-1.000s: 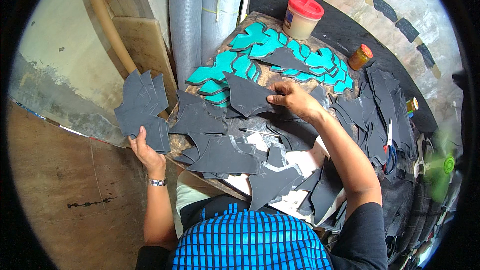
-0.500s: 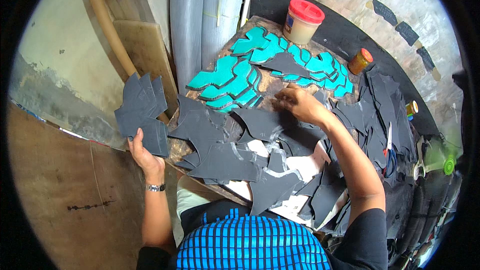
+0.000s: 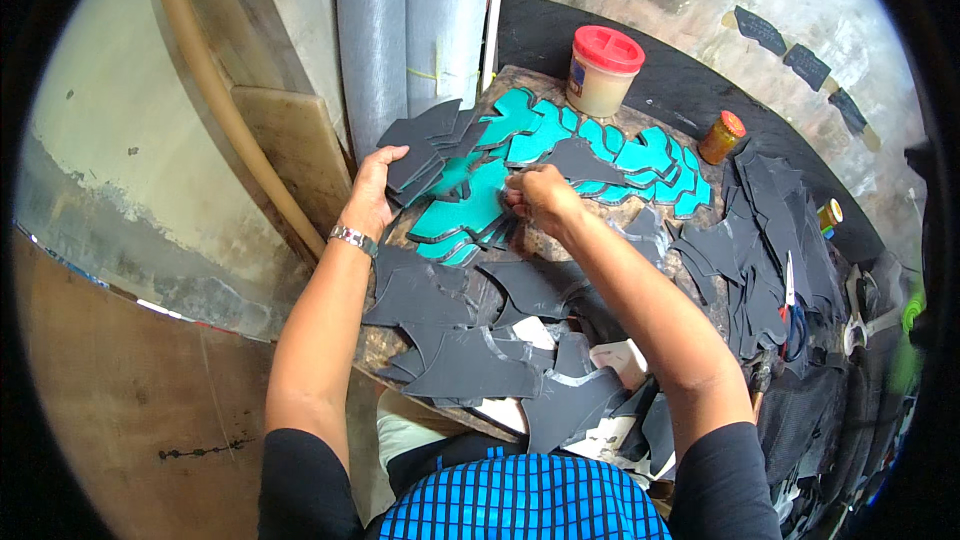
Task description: The person sorts black rubber pieces on a workbench, repeatedly picking up individual pieces, inspecting them, and placing them into separate piles. The person also moves a stack of green rubber pieces to the side to clear space.
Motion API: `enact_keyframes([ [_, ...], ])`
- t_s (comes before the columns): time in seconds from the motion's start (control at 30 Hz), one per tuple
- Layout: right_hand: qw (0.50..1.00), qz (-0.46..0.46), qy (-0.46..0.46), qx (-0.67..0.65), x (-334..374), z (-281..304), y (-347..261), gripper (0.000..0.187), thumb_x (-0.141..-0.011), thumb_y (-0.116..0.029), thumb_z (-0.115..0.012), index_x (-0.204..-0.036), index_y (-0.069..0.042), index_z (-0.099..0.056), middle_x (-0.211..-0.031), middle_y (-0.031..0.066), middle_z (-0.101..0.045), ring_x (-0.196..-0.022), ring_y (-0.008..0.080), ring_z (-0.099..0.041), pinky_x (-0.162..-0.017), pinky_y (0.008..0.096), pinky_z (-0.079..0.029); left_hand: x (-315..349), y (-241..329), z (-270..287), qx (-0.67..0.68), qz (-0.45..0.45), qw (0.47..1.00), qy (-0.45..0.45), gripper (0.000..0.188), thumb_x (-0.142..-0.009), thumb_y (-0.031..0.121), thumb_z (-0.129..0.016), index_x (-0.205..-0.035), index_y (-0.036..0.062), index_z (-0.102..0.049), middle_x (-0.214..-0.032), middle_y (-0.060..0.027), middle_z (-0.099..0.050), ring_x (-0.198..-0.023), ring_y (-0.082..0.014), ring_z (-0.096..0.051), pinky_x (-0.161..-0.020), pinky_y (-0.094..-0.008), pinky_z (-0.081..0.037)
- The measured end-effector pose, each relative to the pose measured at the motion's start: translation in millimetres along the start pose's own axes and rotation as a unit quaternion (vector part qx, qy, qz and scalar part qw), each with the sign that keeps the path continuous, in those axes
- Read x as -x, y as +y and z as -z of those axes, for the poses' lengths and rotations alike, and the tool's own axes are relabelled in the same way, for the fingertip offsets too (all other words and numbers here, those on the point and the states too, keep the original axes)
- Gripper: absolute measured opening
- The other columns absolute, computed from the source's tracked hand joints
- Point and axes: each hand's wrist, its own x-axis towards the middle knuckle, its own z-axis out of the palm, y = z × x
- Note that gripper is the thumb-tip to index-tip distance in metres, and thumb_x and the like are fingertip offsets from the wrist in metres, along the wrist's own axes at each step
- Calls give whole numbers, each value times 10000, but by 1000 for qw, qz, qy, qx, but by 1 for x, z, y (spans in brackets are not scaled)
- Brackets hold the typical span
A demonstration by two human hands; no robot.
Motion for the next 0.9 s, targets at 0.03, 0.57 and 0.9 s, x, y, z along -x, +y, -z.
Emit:
enact_keyframes([
  [0.03,1000,-2,9,18,-5,-6,1,143,-876,-101,-656,-780,-16,-594,-704,57,-558,-586,152,-501,-532,310,-411,-2,-2,-2,-7,2,1000,3,307,-853,178,-627,-1097,-8,-629,-1026,-150,-706,-880,-281,-690,-845,-391,-564],
  [0.57,939,139,167,267,-22,-20,5,419,-897,-164,-564,-1245,68,-572,-1118,260,-662,-1047,325,-637,-892,373,-489,28,0,-8,-31,-50,998,-30,327,-857,194,-676,-1130,25,-613,-1088,-123,-680,-958,-237,-669,-885,-379,-541],
  [0.9,980,77,-35,-181,32,-24,-59,663,-905,-600,-565,-1276,-70,-421,-968,133,-541,-822,248,-607,-703,391,-535,47,-2,-35,-478,-313,818,-62,444,-975,116,-529,-1390,5,-418,-1250,-160,-599,-1127,-248,-595,-980,-317,-439],
])
